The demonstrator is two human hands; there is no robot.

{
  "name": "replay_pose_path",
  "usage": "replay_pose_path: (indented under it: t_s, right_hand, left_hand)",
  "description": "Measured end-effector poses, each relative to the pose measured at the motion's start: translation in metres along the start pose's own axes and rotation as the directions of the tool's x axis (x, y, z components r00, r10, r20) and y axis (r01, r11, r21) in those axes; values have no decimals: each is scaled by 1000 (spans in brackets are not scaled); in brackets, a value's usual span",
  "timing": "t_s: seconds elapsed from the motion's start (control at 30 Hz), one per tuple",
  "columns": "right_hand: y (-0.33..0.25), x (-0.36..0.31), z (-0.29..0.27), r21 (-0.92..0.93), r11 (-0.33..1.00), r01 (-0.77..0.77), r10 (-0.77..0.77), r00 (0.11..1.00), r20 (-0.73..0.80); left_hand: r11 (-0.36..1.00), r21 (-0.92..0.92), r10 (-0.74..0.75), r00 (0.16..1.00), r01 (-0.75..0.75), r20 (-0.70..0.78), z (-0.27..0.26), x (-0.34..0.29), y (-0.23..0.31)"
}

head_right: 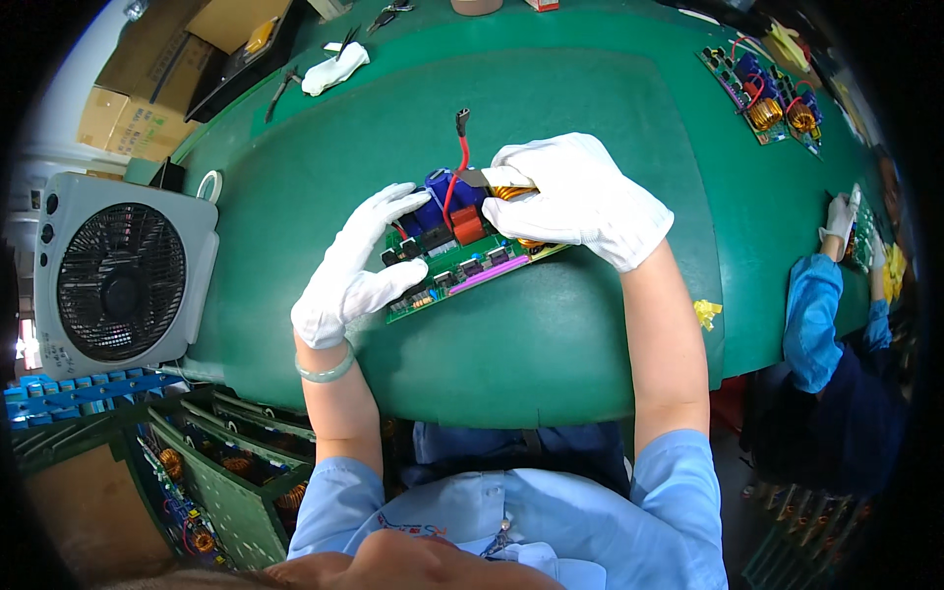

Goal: The person assembles electronic circuit boards at a green workbench. They pick up boards, inspect components, and use a metal tool to scrape or clean the surface of the boards. The person handles wires and components, flipping the boards over to work on different sides, and places finished boards into a tray.

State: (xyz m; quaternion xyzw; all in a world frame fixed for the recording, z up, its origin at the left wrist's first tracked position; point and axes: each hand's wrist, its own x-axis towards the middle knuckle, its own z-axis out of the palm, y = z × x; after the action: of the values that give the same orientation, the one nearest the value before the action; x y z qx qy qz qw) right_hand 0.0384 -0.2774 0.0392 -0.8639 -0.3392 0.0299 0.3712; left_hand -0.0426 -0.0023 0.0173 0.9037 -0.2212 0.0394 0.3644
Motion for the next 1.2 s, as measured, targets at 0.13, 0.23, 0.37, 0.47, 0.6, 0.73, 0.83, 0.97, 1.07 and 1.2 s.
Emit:
replay_pose_path:
  t_s: [0.13,0.23,0.37,0.47,0.6,0.73,0.83,0.97,1.07,1.2]
  right_hand:
    - [-3,-1,-2,13,1000,1,-1,1000,-3]
    - [0,-2,-1,-2,1000,12,-12,1000,-15]
    - [1,-1,-2,0,1000,20,-20,1000,-7]
    - [9,1,3,-116,990,78,-80,997,-12]
    - [14,0,2,-112,986,127,-124,992,30]
    - [11,2,-2,-55,995,86,-83,995,51]
    - [6,2,-7,-86,990,108,-105,994,34]
    - [15,0,-3,-34,985,169,-170,984,-50]
    - [17,-1,-3,-28,980,196,-197,978,-66]
    - [16,-2,-4,-33,977,212,-214,974,-80]
  left_hand:
    - [998,-47,-30,999,32,30,-2,0,3]
    - [985,-111,-122,990,129,66,-7,3,14]
    - [980,153,-143,987,130,78,-4,16,41]
    - [949,310,-111,985,65,134,-5,31,41]
    - [967,213,-194,944,138,266,-8,46,47]
    - [953,298,-150,943,58,297,-7,41,44]
    - [934,287,-289,922,213,257,-3,48,47]
    - [900,385,-313,918,205,244,-2,52,52]
    - [911,351,-321,909,218,267,-3,55,52]
    - [928,318,-284,919,193,272,-3,54,51]
